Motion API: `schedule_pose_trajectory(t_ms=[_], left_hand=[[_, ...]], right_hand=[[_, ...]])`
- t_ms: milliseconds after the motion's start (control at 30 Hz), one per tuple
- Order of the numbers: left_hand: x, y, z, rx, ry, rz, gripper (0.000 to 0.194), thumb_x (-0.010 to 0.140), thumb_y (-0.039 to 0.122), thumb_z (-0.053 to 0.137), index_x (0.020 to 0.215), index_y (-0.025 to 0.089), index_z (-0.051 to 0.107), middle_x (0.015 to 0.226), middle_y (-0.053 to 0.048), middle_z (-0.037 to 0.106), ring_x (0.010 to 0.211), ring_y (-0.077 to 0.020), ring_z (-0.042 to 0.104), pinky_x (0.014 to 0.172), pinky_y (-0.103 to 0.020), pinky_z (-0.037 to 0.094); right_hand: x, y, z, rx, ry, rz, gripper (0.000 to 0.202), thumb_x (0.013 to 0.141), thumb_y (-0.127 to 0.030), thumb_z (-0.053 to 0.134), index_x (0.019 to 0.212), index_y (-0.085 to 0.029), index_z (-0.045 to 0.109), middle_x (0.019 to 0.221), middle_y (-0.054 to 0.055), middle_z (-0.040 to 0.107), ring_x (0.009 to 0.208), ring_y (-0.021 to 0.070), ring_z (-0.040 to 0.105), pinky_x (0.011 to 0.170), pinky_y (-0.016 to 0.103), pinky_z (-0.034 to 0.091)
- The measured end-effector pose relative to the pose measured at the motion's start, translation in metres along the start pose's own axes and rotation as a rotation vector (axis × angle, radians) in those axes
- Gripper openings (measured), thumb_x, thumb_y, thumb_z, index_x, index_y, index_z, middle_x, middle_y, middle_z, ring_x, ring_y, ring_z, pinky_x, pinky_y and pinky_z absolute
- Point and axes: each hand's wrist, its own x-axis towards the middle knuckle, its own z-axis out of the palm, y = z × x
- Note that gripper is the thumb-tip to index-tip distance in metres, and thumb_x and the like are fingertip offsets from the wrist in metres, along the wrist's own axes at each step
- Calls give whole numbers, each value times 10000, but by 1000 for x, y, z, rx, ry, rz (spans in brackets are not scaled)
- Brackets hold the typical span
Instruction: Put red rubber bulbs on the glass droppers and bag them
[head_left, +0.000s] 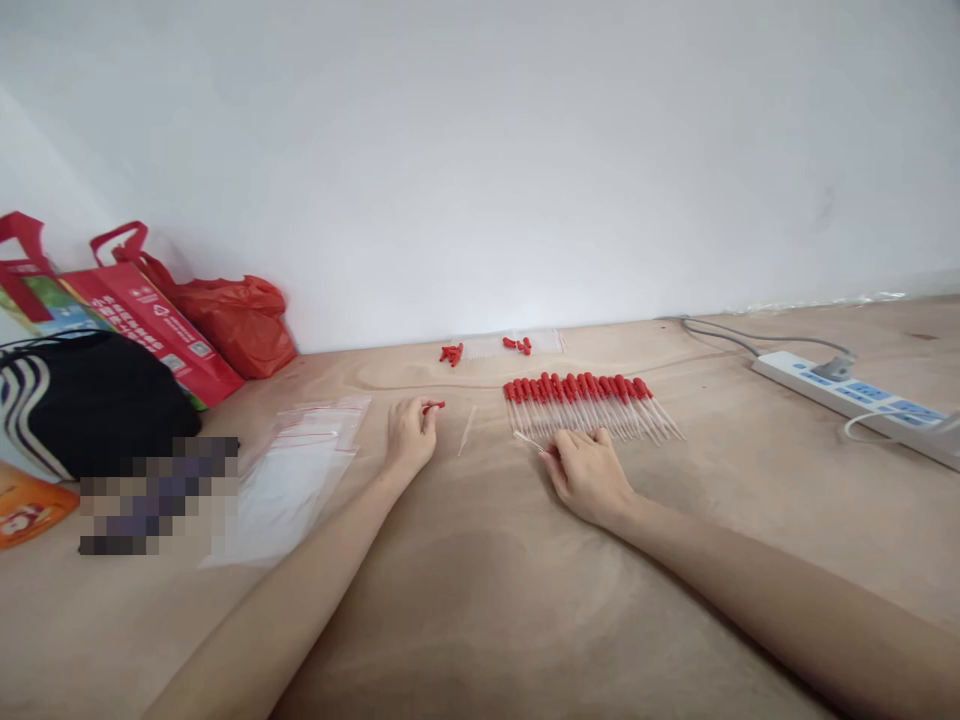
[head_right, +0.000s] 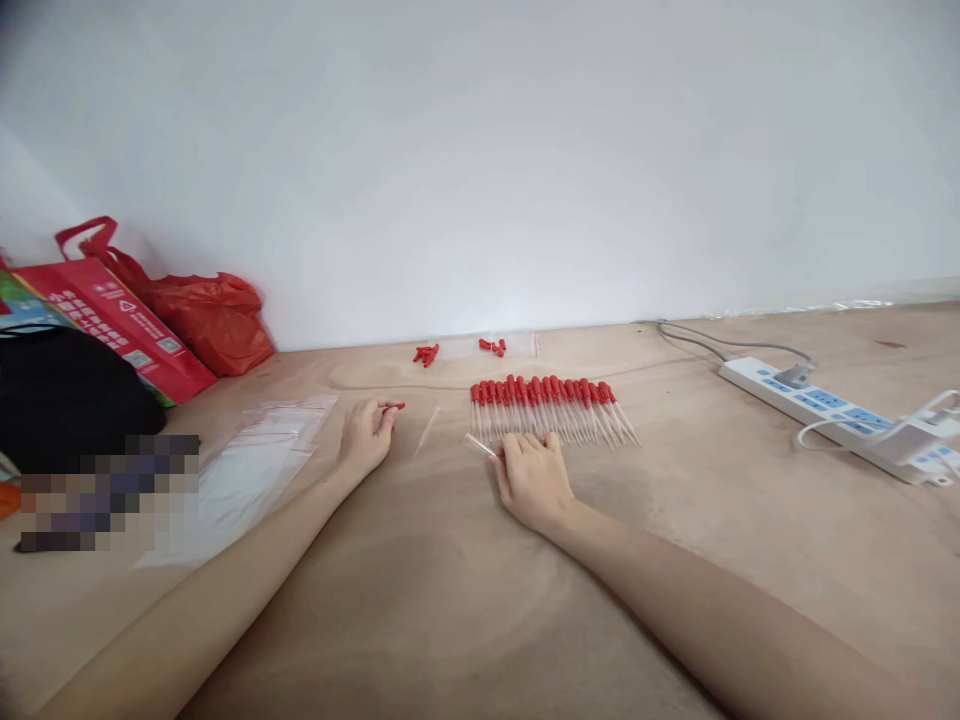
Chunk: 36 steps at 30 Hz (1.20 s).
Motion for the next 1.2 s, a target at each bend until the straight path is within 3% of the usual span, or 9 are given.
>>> schedule_pose_trajectory(t_ms=[67, 133, 200, 333, 433, 633, 867, 1033, 1200], left_hand=[[-11, 12, -5, -17, 2, 85, 140, 825, 190, 437, 857, 164, 570, 891, -55, 608, 905, -204, 519, 850, -360, 376], [-25, 27, -6, -67, -71, 248, 129, 830, 200, 441, 849, 179, 566, 867, -35, 597, 873, -184, 521, 818, -330, 396], [-37, 39, -3, -95, -121, 324, 133, 835, 181, 425, 833, 174, 558, 866, -42, 574, 856, -184, 517, 797, -334, 407], [-46, 52, 6, -137, -205, 296, 157, 816, 124, 417, 765, 163, 561, 914, -61, 532, 873, -181, 520, 789, -323, 422], [-40, 57, 13, -172, -253, 232, 156, 808, 127, 432, 744, 162, 570, 826, -44, 550, 788, -171, 535, 746, -310, 429], [-33, 65, 23, -209, -232, 115, 144, 807, 222, 465, 721, 162, 565, 732, -24, 570, 676, -152, 542, 636, -266, 429], [-40, 58, 10, -273, -212, 21, 168, 851, 260, 379, 806, 168, 513, 684, -5, 585, 604, -130, 548, 556, -227, 427], [-49, 52, -7, -321, -221, 162, 214, 864, 240, 346, 983, 181, 514, 922, -57, 619, 841, -166, 574, 726, -285, 431], [-54, 53, -10, -221, -195, 372, 240, 892, 227, 326, 956, 210, 557, 870, -29, 647, 839, -165, 579, 804, -337, 350]], right_hand=[[1, 0, 2, 33, -28, 1, 171, 844, -242, 370, 728, -162, 468, 683, 21, 601, 644, 150, 506, 620, 287, 168], [1, 1, 1, 71, -54, 16, 139, 841, -225, 382, 750, -168, 471, 705, 14, 610, 668, 152, 516, 622, 286, 173], [1, 2, 1, 103, -73, 39, 112, 835, -210, 397, 762, -172, 473, 729, 9, 619, 690, 153, 526, 627, 285, 179], [1, 4, -1, 144, -113, 74, 92, 832, -206, 412, 779, -178, 481, 768, 5, 630, 733, 154, 540, 639, 285, 190], [2, 4, -3, 151, -135, 93, 95, 833, -215, 414, 784, -179, 487, 773, 7, 631, 737, 155, 542, 646, 287, 198], [2, 2, -4, 164, -150, 112, 99, 828, -216, 415, 784, -179, 496, 783, 17, 633, 760, 162, 550, 668, 294, 223], [3, 13, 0, 240, -72, 40, 224, 842, -187, 364, 982, -183, 538, 880, 64, 616, 823, 177, 544, 691, 304, 310], [4, 17, -3, 381, -46, -95, 207, 848, -169, 349, 914, -167, 546, 824, 64, 584, 752, 152, 528, 674, 284, 368], [2, 9, -7, 405, -48, -205, 191, 852, -156, 362, 937, -174, 532, 869, 59, 595, 780, 148, 526, 722, 301, 356]])
